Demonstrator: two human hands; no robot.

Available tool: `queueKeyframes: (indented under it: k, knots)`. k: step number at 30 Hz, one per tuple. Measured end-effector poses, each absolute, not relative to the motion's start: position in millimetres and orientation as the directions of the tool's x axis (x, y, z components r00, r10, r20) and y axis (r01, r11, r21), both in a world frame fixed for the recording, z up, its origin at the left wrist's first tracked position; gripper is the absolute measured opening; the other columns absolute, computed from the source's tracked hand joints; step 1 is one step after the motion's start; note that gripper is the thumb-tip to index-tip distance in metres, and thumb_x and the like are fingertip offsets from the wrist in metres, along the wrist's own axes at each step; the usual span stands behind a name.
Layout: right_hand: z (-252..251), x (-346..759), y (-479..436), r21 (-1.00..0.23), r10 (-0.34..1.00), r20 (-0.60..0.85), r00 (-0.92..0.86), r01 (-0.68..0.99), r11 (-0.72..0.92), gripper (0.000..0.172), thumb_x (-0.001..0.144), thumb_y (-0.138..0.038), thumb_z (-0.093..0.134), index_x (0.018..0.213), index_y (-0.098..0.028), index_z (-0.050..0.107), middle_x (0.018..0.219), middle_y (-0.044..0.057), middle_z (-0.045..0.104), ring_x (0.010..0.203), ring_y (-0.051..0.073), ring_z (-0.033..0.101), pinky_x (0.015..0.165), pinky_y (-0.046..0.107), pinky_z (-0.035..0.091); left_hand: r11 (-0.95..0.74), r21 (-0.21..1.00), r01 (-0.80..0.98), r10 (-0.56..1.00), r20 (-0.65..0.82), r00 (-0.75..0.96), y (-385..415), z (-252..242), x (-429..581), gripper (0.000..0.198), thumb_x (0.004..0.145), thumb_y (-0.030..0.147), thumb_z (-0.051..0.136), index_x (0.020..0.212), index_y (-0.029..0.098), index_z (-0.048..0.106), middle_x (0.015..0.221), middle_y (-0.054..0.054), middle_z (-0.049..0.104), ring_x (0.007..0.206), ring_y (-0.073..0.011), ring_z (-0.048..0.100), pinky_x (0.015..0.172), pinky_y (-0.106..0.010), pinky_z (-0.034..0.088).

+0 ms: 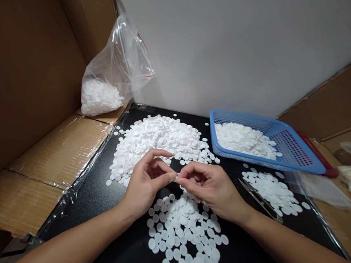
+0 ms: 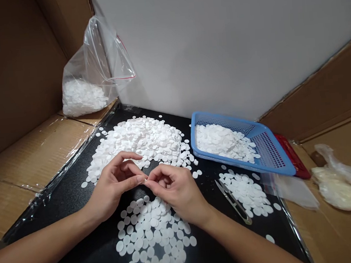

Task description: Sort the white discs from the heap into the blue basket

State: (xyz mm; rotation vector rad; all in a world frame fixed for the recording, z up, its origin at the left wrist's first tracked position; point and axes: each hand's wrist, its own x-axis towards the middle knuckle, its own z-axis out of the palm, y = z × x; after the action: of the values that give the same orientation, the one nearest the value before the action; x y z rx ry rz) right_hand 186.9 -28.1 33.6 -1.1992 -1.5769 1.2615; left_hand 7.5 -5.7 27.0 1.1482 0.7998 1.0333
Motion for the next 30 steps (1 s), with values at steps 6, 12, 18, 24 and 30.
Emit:
queueKeyframes:
  k: [6,12,18,24,30]
  knots:
    - [37.8,189.0,-26.8,-0.992,0.962,-0.109,-0.252,0.086,-0.09,0.032,0.076,-0.046,0.077,0.075,-0.017,0.064,0.053,-0.006,0.049,0.04,0.005,0.04,0.036,0.018,0.037,0.119,0.95,-0.288,0.956,-0.032,0.291,4.4,30.1,-3.6,0.028,0.078,0.018,0.076,0.101,0.021,0.06,0.071,0.003,0.067,0.069,-0.0109,0.063,0.072,-0.023,0.052]
    - [35.8,190.7,-23.2,-0.98,0.945,-0.193,-0.263,0.01,-0.197,0.034,0.071,-0.045,0.081,0.074,-0.016,0.064,0.057,-0.004,0.056,0.037,0.003,0.039,0.032,0.016,0.031,0.076,0.96,-0.27,0.953,0.009,0.302,9.8,34.6,-12.7,0.014,0.081,0.023,0.073,0.091,0.018,0.066,0.067,0.002,0.061,0.063,-0.0098,0.057,0.062,-0.02,0.048]
    - [32.9,193.2,-21.5,-0.97,0.932,-0.205,-0.298,-0.068,-0.235,0.027,0.073,-0.038,0.082,0.076,-0.016,0.066,0.063,-0.002,0.063,0.038,0.001,0.041,0.034,0.014,0.031,0.11,0.993,-0.048,0.879,-0.075,0.471,6.3,38.2,-8.6,0.012,0.083,0.026,0.069,0.09,0.017,0.072,0.074,-0.001,0.066,0.067,-0.0119,0.059,0.065,-0.023,0.048]
    - [30.0,188.2,-24.8,-0.966,0.932,-0.23,-0.278,-0.048,-0.253,0.036,0.073,-0.046,0.08,0.075,-0.016,0.062,0.062,-0.002,0.061,0.037,0.002,0.039,0.033,0.016,0.027,0.179,0.984,0.01,0.849,-0.16,0.504,-0.6,31.8,1.4,0.015,0.076,0.028,0.076,0.076,0.015,0.07,0.072,-0.001,0.067,0.067,-0.0129,0.058,0.063,-0.023,0.044]
    - [44.3,196.0,-16.5,-0.944,0.925,-0.186,-0.331,0.321,-0.075,0.032,0.088,-0.05,0.061,0.082,-0.019,0.059,0.066,-0.001,0.062,0.046,0.01,0.051,0.042,0.022,0.037,0.387,0.909,-0.153,0.805,-0.253,0.536,-0.2,28.1,3.4,0.023,0.078,0.031,0.077,0.073,0.015,0.062,0.074,-0.001,0.067,0.07,-0.0108,0.06,0.07,-0.023,0.047]
